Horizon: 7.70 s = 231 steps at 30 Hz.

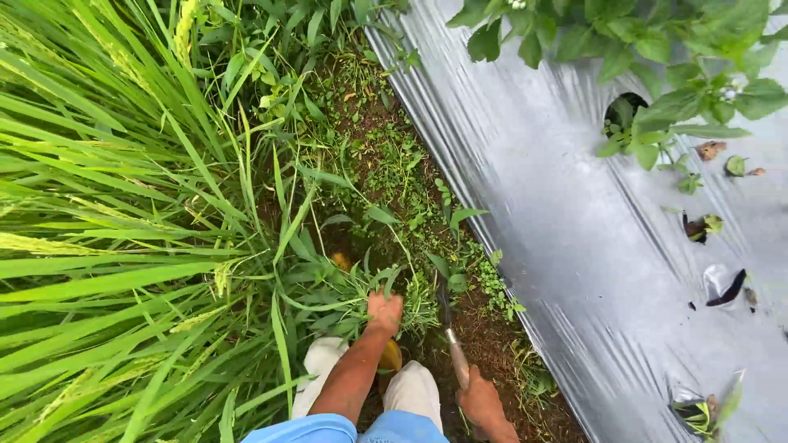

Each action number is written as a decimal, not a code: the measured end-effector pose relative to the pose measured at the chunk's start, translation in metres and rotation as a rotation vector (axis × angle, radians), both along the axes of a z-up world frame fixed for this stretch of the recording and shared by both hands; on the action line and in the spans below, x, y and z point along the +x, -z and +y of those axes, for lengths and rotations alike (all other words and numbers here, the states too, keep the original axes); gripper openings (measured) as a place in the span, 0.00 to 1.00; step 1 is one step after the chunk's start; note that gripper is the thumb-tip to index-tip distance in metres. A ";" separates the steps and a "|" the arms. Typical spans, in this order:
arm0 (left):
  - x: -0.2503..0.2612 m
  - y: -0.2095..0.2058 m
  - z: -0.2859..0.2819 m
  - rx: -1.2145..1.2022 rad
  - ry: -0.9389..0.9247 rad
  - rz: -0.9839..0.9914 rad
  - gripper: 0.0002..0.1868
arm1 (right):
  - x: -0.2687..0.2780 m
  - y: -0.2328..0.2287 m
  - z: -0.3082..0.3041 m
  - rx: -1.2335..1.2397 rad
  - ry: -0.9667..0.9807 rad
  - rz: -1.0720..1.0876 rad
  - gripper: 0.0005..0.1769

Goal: The person uses a sickle to cut weeds growing along the edge of a plastic-covered crop bed. They gather the cut weeds into bunches with their left hand and toss them onto the plastic sheeting.

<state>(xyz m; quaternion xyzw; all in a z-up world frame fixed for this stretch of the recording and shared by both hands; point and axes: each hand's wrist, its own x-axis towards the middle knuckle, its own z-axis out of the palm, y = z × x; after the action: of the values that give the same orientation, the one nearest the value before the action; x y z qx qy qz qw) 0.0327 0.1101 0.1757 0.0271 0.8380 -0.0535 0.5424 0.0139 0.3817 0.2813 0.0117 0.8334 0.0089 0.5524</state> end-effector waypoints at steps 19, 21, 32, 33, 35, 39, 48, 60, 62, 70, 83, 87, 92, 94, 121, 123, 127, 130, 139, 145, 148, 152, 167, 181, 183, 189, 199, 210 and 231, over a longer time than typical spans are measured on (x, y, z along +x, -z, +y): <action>-0.167 -0.358 -0.099 0.085 0.118 0.781 0.29 | -0.023 -0.179 -0.007 -0.239 0.256 0.277 0.38; -0.191 -0.364 -0.120 0.044 0.207 0.829 0.27 | -0.030 -0.211 -0.043 -0.310 0.344 0.308 0.25; -0.345 -0.372 -0.329 -0.060 0.355 0.965 0.21 | -0.104 -0.280 -0.321 -0.635 1.091 0.437 0.17; -0.354 -0.368 -0.349 -0.057 0.360 0.963 0.21 | -0.111 -0.267 -0.342 -0.634 1.097 0.437 0.17; -0.375 -0.365 -0.390 -0.034 0.337 0.935 0.18 | -0.123 -0.242 -0.388 -0.837 1.337 0.580 0.12; -0.395 -0.340 -0.436 -0.076 0.428 1.024 0.17 | -0.177 -0.228 -0.471 -1.040 1.538 0.701 0.07; -0.386 -0.335 -0.469 0.094 0.323 1.295 0.14 | -0.282 -0.303 -0.580 -1.061 1.142 0.638 0.05; -0.423 -0.358 -0.488 0.140 0.761 1.487 0.29 | -0.239 -0.309 -0.571 -0.721 0.676 0.574 0.23; -0.441 -0.382 -0.487 -0.043 0.639 1.101 0.39 | -0.225 -0.320 -0.573 -0.694 0.690 0.519 0.24; -0.444 -0.339 -0.475 0.056 0.258 1.420 0.13 | -0.234 -0.332 -0.575 -0.837 1.074 0.644 0.14; -0.493 -0.296 -0.509 -0.041 0.498 1.002 0.24 | -0.254 -0.287 -0.550 -0.771 0.630 0.486 0.24; -0.477 -0.320 -0.511 0.016 0.373 1.030 0.19 | -0.262 -0.296 -0.558 -0.768 0.689 0.479 0.21; -0.463 -0.352 -0.500 -0.062 0.270 0.915 0.09 | -0.286 -0.287 -0.567 -0.908 1.041 0.459 0.14; -0.444 -0.386 -0.496 -0.061 0.257 0.970 0.10 | -0.270 -0.286 -0.560 -0.882 1.022 0.430 0.13; -0.420 -0.363 -0.476 -0.194 0.162 0.862 0.20 | -0.265 -0.255 -0.522 -0.810 0.987 0.392 0.09; -0.432 -0.372 -0.476 -0.196 0.177 0.875 0.20 | -0.277 -0.253 -0.528 -0.808 0.985 0.411 0.09; -0.426 -0.391 -0.481 -0.173 0.215 0.821 0.19 | -0.268 -0.249 -0.548 -0.832 1.023 0.413 0.07; -0.440 -0.385 -0.485 -0.144 0.284 0.836 0.19 | -0.243 -0.269 -0.554 -0.818 1.090 0.414 0.07; -0.449 -0.366 -0.504 -0.025 0.411 0.928 0.22 | -0.208 -0.273 -0.581 -0.767 1.197 0.372 0.16; -0.418 -0.348 -0.526 0.113 0.369 1.048 0.40 | -0.126 -0.265 -0.570 -0.582 1.340 0.272 0.18; -0.370 -0.355 -0.524 0.101 0.364 0.901 0.38 | -0.109 -0.252 -0.555 -0.575 1.289 0.276 0.17; -0.329 -0.362 -0.503 0.134 0.182 0.650 0.45 | -0.101 -0.247 -0.522 -0.438 1.076 0.301 0.28; -0.539 -0.384 -0.500 0.201 0.101 0.648 0.71 | -0.161 -0.254 -0.524 -0.568 1.465 0.531 0.31; -0.518 -0.295 -0.505 0.197 -0.128 0.418 0.44 | -0.142 -0.255 -0.526 -0.537 1.490 0.522 0.26; -0.487 -0.291 -0.498 0.231 -0.149 0.455 0.34 | -0.146 -0.248 -0.523 -0.524 1.511 0.535 0.24; -0.460 -0.258 -0.472 0.233 -0.340 0.321 0.26 | -0.158 -0.232 -0.522 -0.556 1.387 0.604 0.20; -0.440 -0.254 -0.437 0.435 -0.893 0.425 0.45 | -0.165 -0.234 -0.534 -0.609 1.298 0.692 0.19; -0.471 -0.320 -0.493 0.187 -0.168 0.847 0.14 | -0.230 -0.272 -0.563 -0.740 1.080 0.629 0.05; -0.247 -0.227 -0.552 0.045 0.454 0.355 0.08 | -0.124 -0.227 -0.520 -0.429 1.065 0.408 0.28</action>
<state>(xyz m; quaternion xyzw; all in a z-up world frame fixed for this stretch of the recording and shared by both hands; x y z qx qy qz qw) -0.2145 -0.4416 0.4022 0.2161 0.8933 -0.1590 0.3607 -0.1100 -0.1380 0.5085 0.3167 0.7853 -0.4393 0.3002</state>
